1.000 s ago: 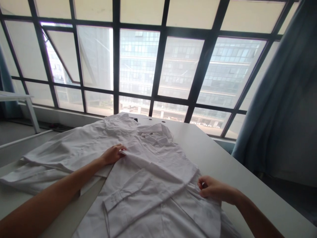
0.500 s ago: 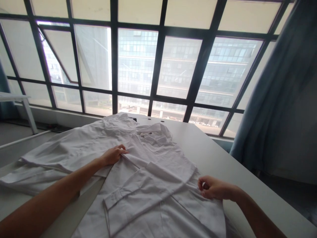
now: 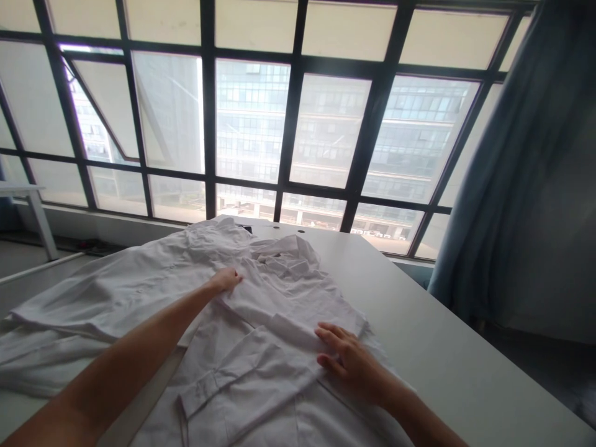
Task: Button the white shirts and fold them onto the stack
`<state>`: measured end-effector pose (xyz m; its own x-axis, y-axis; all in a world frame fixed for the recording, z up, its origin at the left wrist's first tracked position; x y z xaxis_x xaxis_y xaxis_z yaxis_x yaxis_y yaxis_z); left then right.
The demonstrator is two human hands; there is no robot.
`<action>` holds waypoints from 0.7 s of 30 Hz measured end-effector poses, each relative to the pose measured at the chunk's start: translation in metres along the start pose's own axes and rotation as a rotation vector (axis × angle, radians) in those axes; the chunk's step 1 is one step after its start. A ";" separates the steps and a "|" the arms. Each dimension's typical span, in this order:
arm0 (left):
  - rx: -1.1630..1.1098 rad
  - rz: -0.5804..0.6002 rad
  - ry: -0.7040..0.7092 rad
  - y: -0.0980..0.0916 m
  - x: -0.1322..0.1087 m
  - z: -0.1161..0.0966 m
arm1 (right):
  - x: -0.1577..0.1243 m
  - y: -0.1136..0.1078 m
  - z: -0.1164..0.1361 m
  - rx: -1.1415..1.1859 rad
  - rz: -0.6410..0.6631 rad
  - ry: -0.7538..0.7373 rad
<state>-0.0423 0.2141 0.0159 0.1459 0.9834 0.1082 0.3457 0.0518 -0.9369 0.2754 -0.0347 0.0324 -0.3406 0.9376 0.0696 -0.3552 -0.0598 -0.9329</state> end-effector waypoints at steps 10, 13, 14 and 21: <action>0.158 -0.170 -0.018 0.003 -0.019 -0.017 | 0.006 0.010 -0.010 -0.100 0.110 0.020; 0.204 -0.228 0.150 0.007 -0.026 -0.034 | 0.007 0.013 -0.014 -0.106 0.100 0.010; 0.218 -0.196 0.216 0.011 -0.026 -0.038 | 0.008 0.013 -0.016 -0.107 0.092 0.008; 0.244 0.092 0.286 0.031 -0.027 -0.039 | 0.010 0.018 -0.020 -0.093 0.075 0.038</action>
<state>0.0004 0.1827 -0.0031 0.4306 0.8993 0.0760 0.0938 0.0392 -0.9948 0.2828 -0.0192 0.0088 -0.3294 0.9441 -0.0130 -0.2473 -0.0996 -0.9638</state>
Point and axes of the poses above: each hand's wrist, its own x-axis towards the middle knuckle, its own y-axis out of the palm, z = x × y, the point moved 4 cm from there along x, towards the middle knuckle, and after that the axes turned 2 degrees about -z, right-handed, at the moved point
